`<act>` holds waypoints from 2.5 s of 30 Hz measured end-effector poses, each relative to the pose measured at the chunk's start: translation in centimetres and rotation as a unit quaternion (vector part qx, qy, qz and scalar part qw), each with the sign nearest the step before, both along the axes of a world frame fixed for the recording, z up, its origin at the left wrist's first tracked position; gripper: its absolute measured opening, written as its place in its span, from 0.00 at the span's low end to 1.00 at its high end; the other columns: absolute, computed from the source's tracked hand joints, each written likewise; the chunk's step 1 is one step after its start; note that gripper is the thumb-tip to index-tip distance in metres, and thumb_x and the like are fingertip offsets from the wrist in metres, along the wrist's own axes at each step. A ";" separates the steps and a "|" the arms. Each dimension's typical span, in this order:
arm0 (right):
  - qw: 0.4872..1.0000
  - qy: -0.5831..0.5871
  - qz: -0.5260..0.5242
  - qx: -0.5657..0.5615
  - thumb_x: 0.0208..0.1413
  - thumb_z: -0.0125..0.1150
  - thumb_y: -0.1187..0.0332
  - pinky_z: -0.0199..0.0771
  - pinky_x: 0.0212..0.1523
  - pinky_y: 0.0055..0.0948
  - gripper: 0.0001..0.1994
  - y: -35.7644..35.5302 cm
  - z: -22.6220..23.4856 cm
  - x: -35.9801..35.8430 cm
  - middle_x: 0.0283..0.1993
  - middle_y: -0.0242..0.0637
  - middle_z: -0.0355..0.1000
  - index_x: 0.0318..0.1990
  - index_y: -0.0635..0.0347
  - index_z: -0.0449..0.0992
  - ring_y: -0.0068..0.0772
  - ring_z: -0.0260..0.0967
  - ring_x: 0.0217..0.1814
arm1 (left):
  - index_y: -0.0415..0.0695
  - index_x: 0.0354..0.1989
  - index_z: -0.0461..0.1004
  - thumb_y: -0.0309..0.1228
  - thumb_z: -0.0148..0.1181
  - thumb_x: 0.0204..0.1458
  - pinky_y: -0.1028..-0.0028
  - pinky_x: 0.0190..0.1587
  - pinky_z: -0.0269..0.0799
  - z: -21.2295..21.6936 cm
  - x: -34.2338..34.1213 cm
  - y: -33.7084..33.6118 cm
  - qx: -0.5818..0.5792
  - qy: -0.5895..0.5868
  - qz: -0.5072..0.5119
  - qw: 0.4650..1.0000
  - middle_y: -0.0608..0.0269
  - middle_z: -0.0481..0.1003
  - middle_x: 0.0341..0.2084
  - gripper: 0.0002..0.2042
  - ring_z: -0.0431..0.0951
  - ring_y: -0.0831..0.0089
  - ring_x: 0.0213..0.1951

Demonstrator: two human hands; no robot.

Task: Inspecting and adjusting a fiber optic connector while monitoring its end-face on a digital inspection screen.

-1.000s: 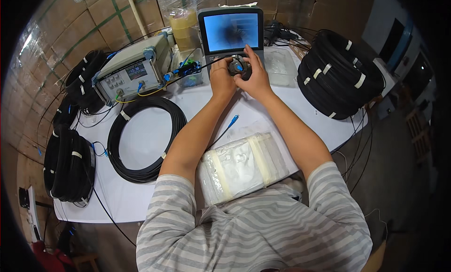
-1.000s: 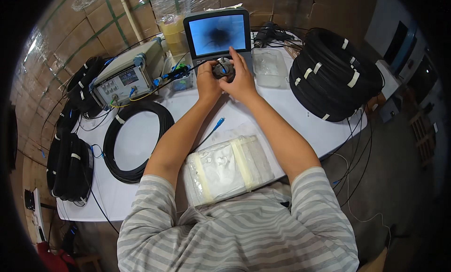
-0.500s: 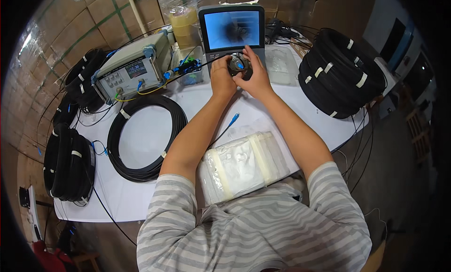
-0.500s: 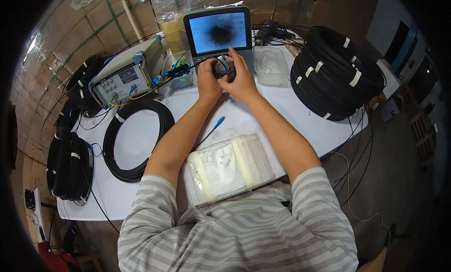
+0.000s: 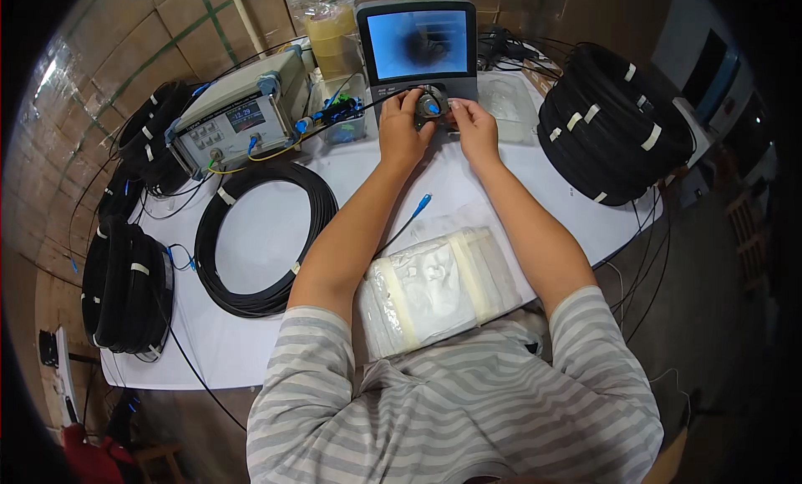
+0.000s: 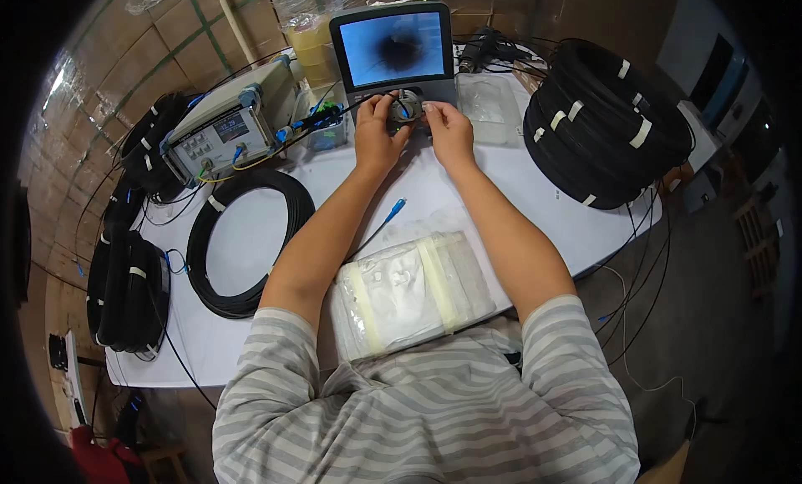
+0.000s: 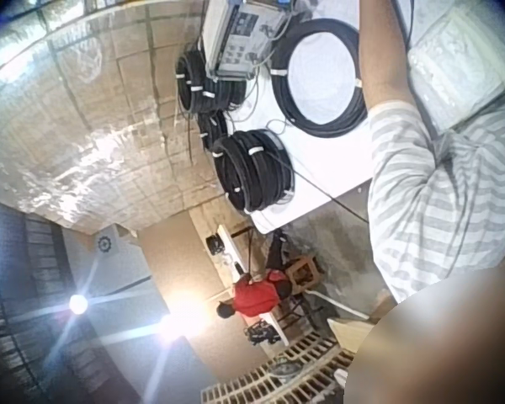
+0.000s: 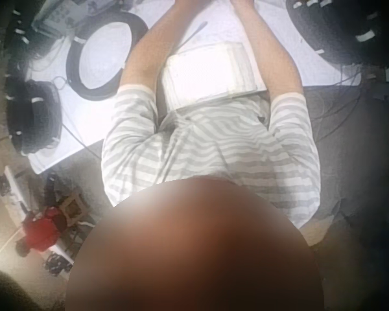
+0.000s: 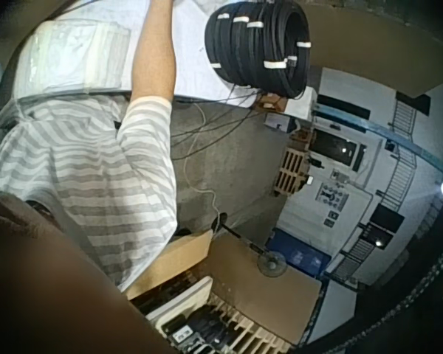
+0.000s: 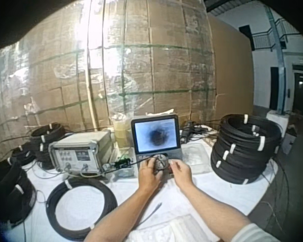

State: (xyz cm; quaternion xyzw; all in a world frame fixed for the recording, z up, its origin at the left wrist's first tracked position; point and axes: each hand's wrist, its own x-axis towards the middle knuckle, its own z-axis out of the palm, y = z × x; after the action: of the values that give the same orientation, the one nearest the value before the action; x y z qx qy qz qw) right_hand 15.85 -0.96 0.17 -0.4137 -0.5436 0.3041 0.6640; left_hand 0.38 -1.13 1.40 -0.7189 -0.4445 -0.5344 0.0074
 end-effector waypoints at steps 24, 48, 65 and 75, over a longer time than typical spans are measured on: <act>0.998 -0.019 -0.042 0.034 0.69 0.59 0.59 0.69 0.28 0.22 0.14 0.8 -0.8 -0.4 0.32 0.29 0.79 0.46 0.61 0.81 0.16 0.70 0.29 | 0.45 0.52 0.76 0.30 0.76 0.38 0.59 0.56 0.72 0.6 0.6 -0.1 -0.016 -0.026 0.034 0.999 0.53 0.75 0.50 0.28 0.73 0.51 0.55; 1.000 -0.005 -0.013 0.009 0.70 0.57 0.62 0.73 0.41 0.21 0.12 0.5 -0.8 -0.8 0.41 0.28 0.79 0.51 0.58 0.79 0.18 0.74 0.40 | 0.43 0.51 0.76 0.28 0.76 0.36 0.59 0.60 0.70 0.2 0.3 0.9 0.003 -0.027 0.011 1.000 0.51 0.75 0.53 0.28 0.73 0.50 0.57; 0.999 0.028 0.025 0.032 0.66 0.62 0.69 0.73 0.54 0.23 0.15 0.0 -0.7 -0.7 0.49 0.35 0.77 0.57 0.65 0.74 0.23 0.73 0.50 | 0.49 0.57 0.75 0.29 0.75 0.38 0.60 0.60 0.69 0.3 -0.8 0.8 0.013 0.010 -0.026 1.000 0.54 0.73 0.55 0.32 0.72 0.51 0.58; 1.000 -0.011 -0.005 -0.004 0.69 0.60 0.65 0.70 0.44 0.17 0.11 -0.1 0.0 -0.5 0.40 0.26 0.77 0.51 0.63 0.79 0.14 0.69 0.41 | 0.46 0.52 0.78 0.30 0.79 0.36 0.61 0.58 0.72 0.2 -0.5 1.0 0.006 -0.012 -0.002 1.000 0.54 0.75 0.54 0.29 0.74 0.52 0.57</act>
State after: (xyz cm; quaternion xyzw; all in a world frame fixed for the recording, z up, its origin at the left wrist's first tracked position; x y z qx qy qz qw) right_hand 15.31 -1.07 0.15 -0.4224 -0.5475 0.2988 0.6577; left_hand -0.12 -0.18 1.57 -0.7133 -0.4396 -0.5459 0.0052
